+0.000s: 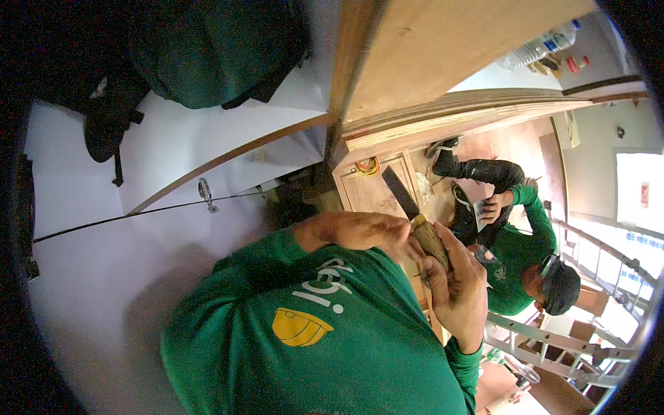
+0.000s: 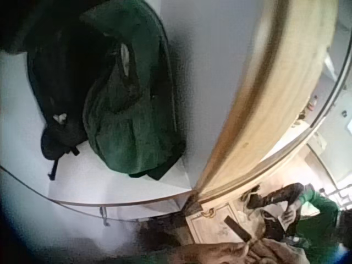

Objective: The person uses a utility knife to trim the edge of a wooden cabinet door while it is mounted. They repeatedly lift the door to check the fit and scrape the edge with the blade. Another person is visible in the background working on the floor.

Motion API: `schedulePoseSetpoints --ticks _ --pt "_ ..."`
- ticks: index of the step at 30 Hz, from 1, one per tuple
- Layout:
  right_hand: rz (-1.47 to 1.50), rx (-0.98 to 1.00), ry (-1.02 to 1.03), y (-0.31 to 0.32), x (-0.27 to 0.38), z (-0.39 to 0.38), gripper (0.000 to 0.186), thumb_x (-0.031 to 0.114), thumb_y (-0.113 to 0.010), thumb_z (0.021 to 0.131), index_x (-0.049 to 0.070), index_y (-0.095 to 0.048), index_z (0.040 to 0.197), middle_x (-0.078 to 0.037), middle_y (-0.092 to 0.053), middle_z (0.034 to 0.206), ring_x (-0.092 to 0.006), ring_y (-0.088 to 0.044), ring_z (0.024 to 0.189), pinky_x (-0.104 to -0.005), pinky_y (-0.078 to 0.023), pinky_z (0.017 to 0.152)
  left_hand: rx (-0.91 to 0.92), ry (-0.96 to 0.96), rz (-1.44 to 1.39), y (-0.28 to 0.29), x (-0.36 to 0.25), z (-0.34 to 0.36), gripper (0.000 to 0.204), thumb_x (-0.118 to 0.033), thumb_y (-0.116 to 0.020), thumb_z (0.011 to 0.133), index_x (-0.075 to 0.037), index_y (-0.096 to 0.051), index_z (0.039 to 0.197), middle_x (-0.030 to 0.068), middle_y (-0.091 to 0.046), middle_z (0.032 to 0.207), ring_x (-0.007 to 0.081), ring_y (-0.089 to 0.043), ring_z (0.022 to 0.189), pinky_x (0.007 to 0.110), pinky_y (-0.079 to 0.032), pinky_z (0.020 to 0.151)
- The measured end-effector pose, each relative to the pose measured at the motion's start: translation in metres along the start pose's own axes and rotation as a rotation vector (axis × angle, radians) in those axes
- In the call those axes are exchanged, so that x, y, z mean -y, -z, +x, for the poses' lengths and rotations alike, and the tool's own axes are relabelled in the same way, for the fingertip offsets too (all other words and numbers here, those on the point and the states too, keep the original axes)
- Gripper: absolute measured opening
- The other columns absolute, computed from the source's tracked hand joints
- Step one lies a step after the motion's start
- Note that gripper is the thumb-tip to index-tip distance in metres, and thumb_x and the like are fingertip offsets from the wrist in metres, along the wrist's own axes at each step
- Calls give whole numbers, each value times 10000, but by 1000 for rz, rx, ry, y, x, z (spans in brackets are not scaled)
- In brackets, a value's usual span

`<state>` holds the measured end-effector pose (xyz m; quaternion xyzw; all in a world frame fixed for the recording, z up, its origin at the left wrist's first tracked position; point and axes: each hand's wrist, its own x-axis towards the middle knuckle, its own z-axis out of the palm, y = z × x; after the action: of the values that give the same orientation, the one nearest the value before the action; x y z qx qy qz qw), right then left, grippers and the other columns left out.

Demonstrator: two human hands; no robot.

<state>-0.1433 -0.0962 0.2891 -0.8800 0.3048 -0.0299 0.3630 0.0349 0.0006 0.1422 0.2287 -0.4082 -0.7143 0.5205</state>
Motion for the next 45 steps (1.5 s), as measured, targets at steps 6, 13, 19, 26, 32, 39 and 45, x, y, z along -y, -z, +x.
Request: schedulePoseSetpoints --ticks 6,13,19,26,32,39,45 --pt "-102 70 17 -5 21 12 438 209 -637 975 -20 -608 1347 -215 -719 1140 -393 -662 955 -427 -490 901 -15 -188 -699 13 42 13 464 -355 -508 1085 -72 -512 1453 111 -597 1381 234 -605 1243 397 -506 1039" --pt "0 182 -296 -11 35 16 450 91 -666 877 19 -536 1301 -236 -701 1013 -411 -678 932 -429 -516 866 -78 -368 11 25 12 -3 377 -237 -596 1060 -55 -606 1390 74 -675 1170 189 -623 1135 349 -508 985" --pt "-174 225 -143 -35 27 21 500 36 -716 794 35 -558 1269 -214 -696 1057 -429 -682 945 -449 -514 842 -5 -482 332 28 -8 -11 294 -160 -746 943 -130 -751 1235 64 -682 1074 210 -638 1055 368 -513 942" --pt "-138 302 -172 -38 38 42 389 24 -728 790 25 -613 1161 -185 -703 940 -393 -686 865 -418 -515 788 23 -502 421 40 -16 -17 335 -133 -786 896 -178 -763 1228 54 -675 1088 213 -656 1037 361 -540 903" --pt "-70 289 -206 -42 32 51 332 16 -709 787 19 -628 1108 -184 -697 941 -382 -682 858 -420 -509 773 26 -480 482 48 -24 -20 384 -153 -798 881 -207 -746 1258 70 -653 1134 231 -659 1047 364 -550 896" --pt "-134 192 -131 -50 12 57 383 68 -750 731 23 -643 1095 -165 -672 1011 -388 -632 1011 -434 -465 894 120 -524 766 54 -61 -22 306 -167 -747 873 -167 -751 1179 102 -630 1188 305 -672 1034 422 -556 871" --pt "91 106 -194 -65 -24 56 372 97 -768 717 23 -665 1067 -187 -676 1036 -399 -639 988 -458 -471 901 307 -439 972 78 -112 -9 339 -179 -742 870 -153 -734 1208 116 -661 1146 328 -677 1024 429 -553 850"
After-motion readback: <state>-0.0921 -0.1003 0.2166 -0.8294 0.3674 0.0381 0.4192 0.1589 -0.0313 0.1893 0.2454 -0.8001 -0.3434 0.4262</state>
